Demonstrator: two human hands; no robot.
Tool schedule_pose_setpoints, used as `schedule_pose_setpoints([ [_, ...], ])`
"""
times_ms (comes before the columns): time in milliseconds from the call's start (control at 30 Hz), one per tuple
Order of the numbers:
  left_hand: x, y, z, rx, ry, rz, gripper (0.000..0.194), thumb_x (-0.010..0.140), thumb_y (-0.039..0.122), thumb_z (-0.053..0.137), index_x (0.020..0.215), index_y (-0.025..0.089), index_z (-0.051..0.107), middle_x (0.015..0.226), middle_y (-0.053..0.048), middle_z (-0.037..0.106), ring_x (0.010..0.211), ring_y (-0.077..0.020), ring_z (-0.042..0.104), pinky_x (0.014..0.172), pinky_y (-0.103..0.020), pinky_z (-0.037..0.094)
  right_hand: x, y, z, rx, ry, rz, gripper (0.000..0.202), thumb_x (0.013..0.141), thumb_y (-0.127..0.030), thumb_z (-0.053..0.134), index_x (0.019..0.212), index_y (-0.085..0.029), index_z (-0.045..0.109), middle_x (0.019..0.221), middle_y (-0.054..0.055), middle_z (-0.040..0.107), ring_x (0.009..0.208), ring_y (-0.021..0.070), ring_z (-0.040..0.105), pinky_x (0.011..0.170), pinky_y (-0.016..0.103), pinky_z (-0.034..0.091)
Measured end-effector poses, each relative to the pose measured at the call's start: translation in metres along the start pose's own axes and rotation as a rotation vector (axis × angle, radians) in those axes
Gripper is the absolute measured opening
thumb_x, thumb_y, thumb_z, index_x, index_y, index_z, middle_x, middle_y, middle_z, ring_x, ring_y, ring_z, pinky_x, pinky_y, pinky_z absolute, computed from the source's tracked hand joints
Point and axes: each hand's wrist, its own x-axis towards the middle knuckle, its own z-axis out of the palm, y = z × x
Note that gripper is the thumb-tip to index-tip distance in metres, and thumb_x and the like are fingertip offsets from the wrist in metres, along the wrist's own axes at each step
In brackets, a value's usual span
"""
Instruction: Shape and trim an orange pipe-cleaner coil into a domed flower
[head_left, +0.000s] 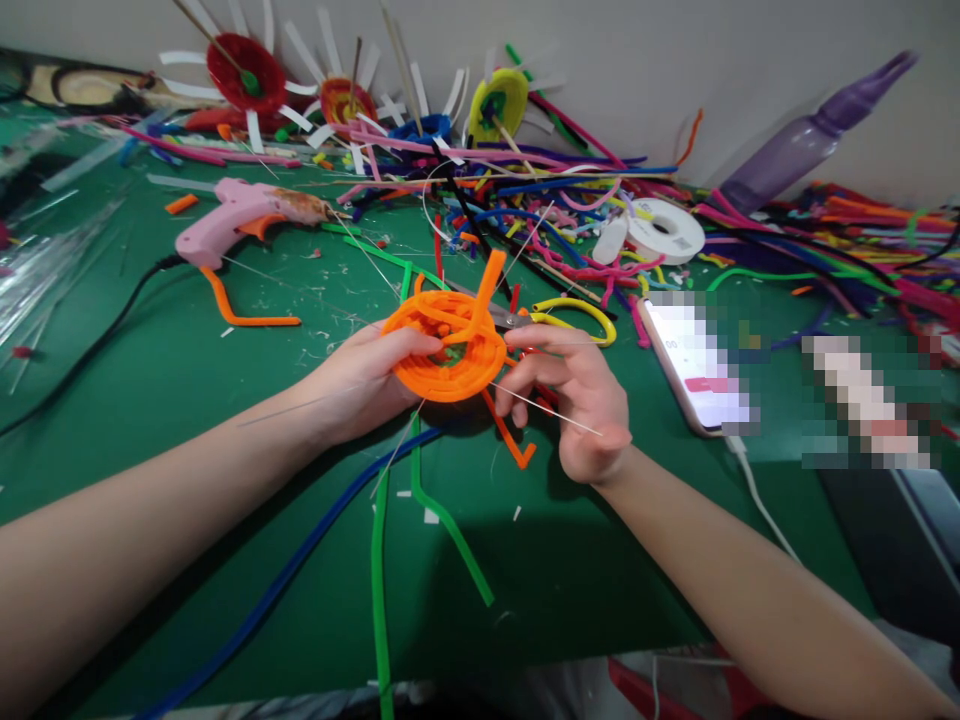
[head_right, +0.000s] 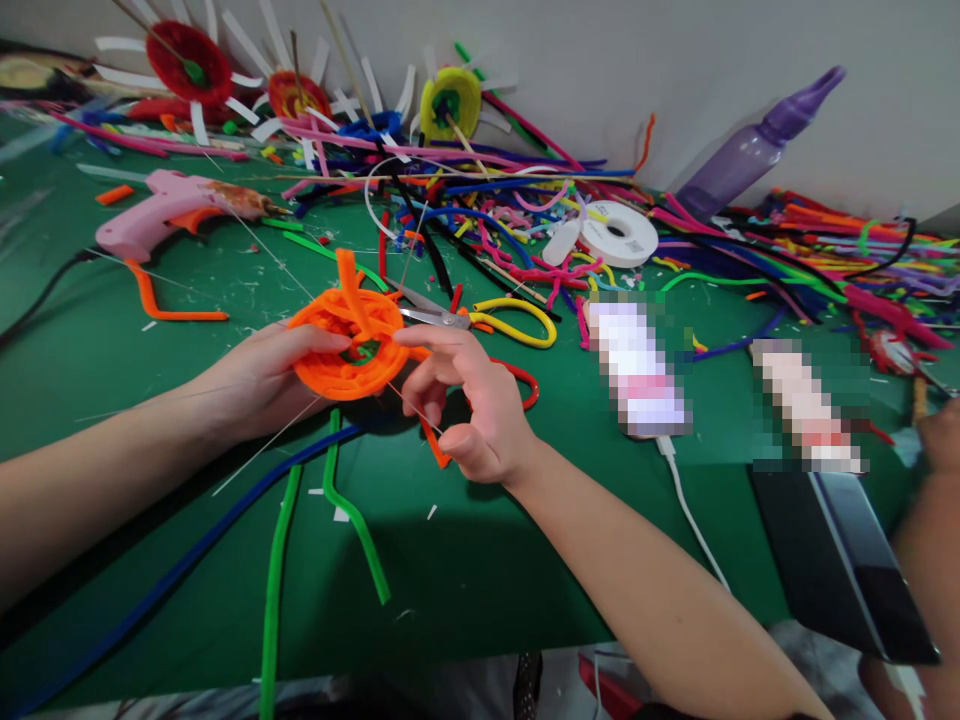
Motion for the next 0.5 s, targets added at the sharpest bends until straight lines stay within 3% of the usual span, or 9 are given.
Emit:
schedule_pose_setpoints([
  [500, 0.0017, -0.0016, -0.0035, -0.033, -0.055, -0.001, 0.026, 0.073, 0.009, 0.058, 0.096, 0.01, 0.068, 0.088, -0.006, 0.076, 0.095, -0.0247, 0.072, 0.094, -0.038, 0.055, 0.0004, -0.0012, -0.0005, -0.015, -0.011, 0.039, 0.071, 0.08, -0.078, 0.041, 0.121, -0.021, 0.05, 0.072, -0.001, 0.061, 0.05, 0.0117, 0.053, 0.046, 0.028, 0.047],
])
